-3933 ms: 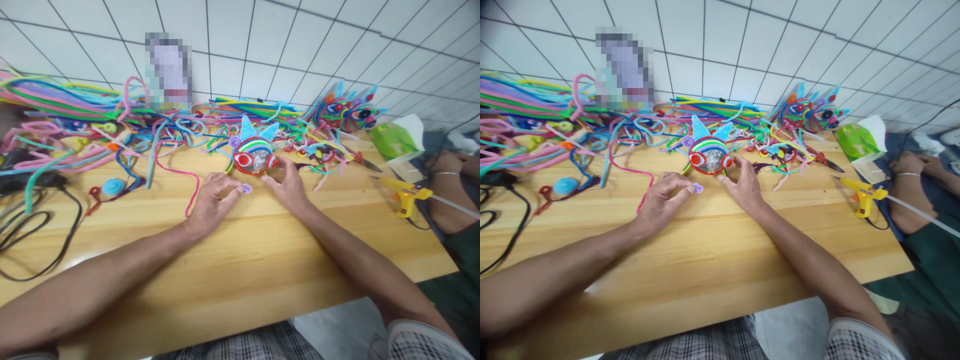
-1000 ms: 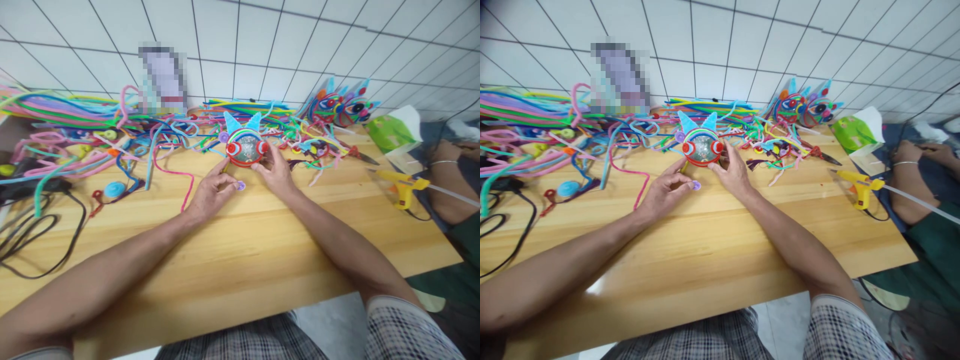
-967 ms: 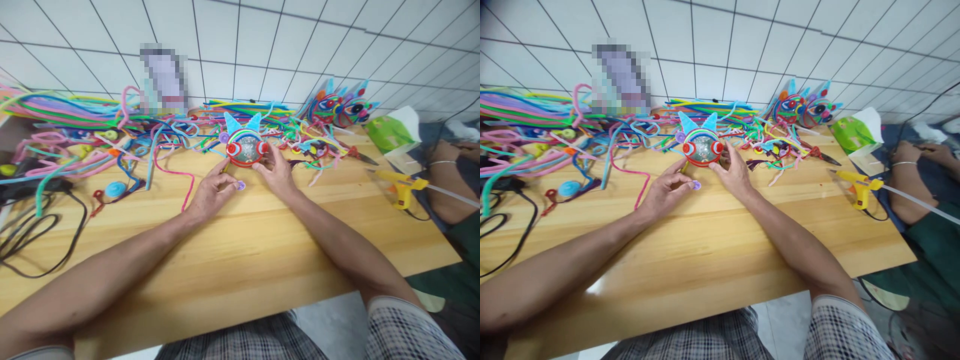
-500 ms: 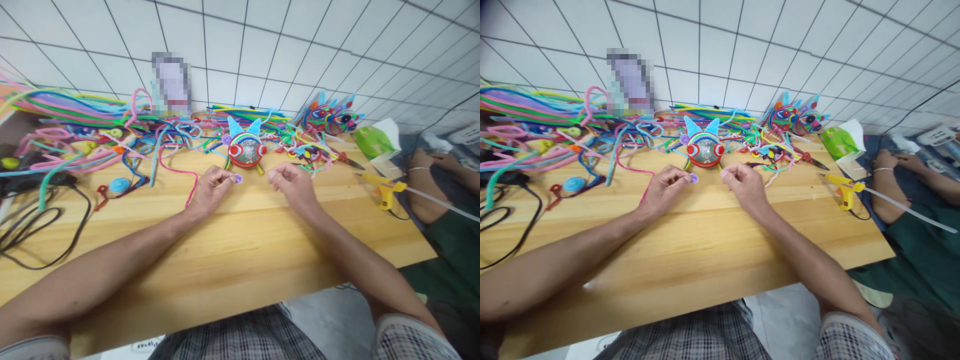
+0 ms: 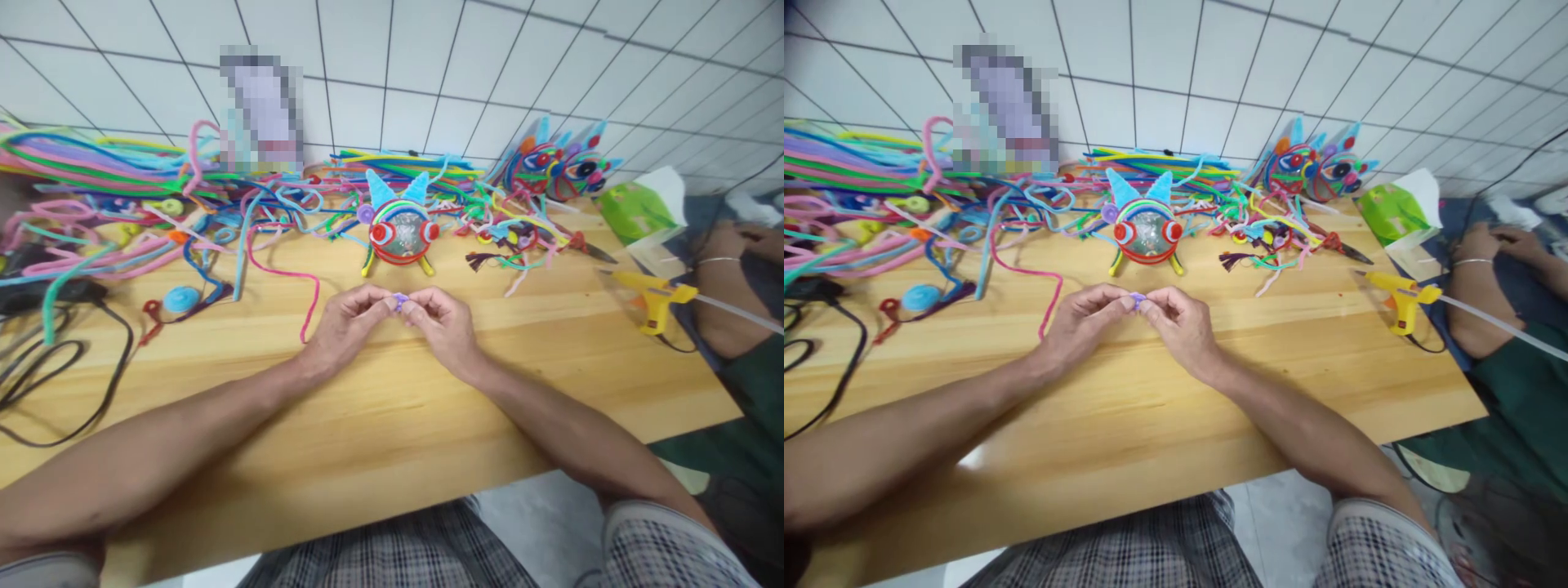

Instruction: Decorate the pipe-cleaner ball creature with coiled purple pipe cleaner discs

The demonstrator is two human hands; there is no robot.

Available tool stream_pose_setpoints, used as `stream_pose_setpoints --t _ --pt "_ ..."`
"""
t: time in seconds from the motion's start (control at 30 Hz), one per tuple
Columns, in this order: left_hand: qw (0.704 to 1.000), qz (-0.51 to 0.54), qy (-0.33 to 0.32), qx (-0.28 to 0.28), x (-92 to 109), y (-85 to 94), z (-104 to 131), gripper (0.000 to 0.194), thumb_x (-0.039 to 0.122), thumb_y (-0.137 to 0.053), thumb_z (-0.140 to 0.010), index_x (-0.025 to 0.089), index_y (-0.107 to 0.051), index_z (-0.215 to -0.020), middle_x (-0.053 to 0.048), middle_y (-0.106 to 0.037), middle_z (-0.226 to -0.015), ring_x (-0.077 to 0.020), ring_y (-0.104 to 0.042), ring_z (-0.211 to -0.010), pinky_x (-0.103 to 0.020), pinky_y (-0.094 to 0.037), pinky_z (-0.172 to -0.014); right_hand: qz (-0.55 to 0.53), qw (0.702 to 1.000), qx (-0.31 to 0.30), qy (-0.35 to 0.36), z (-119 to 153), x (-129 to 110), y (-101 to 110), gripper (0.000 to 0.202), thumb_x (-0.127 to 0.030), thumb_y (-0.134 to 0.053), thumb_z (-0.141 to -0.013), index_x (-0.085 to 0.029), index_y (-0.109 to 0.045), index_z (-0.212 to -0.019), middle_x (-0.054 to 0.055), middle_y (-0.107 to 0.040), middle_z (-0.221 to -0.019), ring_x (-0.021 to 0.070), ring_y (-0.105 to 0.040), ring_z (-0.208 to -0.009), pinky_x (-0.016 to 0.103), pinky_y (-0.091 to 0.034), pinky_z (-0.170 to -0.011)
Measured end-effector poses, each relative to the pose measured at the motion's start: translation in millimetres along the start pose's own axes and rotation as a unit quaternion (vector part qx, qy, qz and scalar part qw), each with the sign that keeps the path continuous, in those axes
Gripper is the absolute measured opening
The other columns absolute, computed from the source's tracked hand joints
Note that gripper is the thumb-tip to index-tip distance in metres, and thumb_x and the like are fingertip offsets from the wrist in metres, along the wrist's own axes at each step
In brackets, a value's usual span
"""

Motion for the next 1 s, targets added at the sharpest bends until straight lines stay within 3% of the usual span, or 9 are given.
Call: stream_pose_setpoints --t 0.4,0.63,1.0 --pt "0.999 0.003 -0.005 -0.043 -4 -2.4 7 0.029 0.051 -0.08 -0.094 0.022 -0.084 -0.093 -0.004 -0.084 -0.09 -0.0186 -0.076 -0.084 -0.031 -0.062 -0.086 0.044 0.998 0.009 0.043 9 -9 4 0.029 -0.05 -0.072 -0.097 -0.024 -0.075 -0.085 0.001 -0.077 -0.074 0.0153 -0.065 -0.063 0.03 -0.052 -0.063" --pt "0.999 -0.024 -0.027 -0.038 0 -1.9 13 0.03 0.051 -0.079 -0.095 0.022 -0.085 -0.095 -0.004 -0.083 -0.088 -0.0167 -0.073 -0.078 -0.027 -0.06 -0.075 0.081 0.992 0.017 0.092 15 -14 7 0.025 -0.043 -0.07 -0.1 -0.023 -0.075 -0.086 0.002 -0.08 -0.078 0.0145 -0.068 -0.065 0.029 -0.055 -0.066" --pt "0.998 -0.029 -0.032 -0.052 5 -2.9 12 0.024 0.045 -0.08 -0.094 0.021 -0.086 -0.095 -0.004 -0.083 -0.087 -0.0154 -0.072 -0.075 -0.025 -0.059 -0.074 0.104 0.985 0.021 0.133 15 -10 7 0.015 -0.03 -0.071 -0.1 -0.022 -0.074 -0.087 0.001 -0.081 -0.079 0.0127 -0.069 -0.065 0.025 -0.054 -0.066"
Point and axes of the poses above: each hand's wrist, its own z-axis away from the middle knuckle, its own y-axis out of the back of the hand, x = y × z, the point moved 4 cm from there along -z, towards the middle knuckle
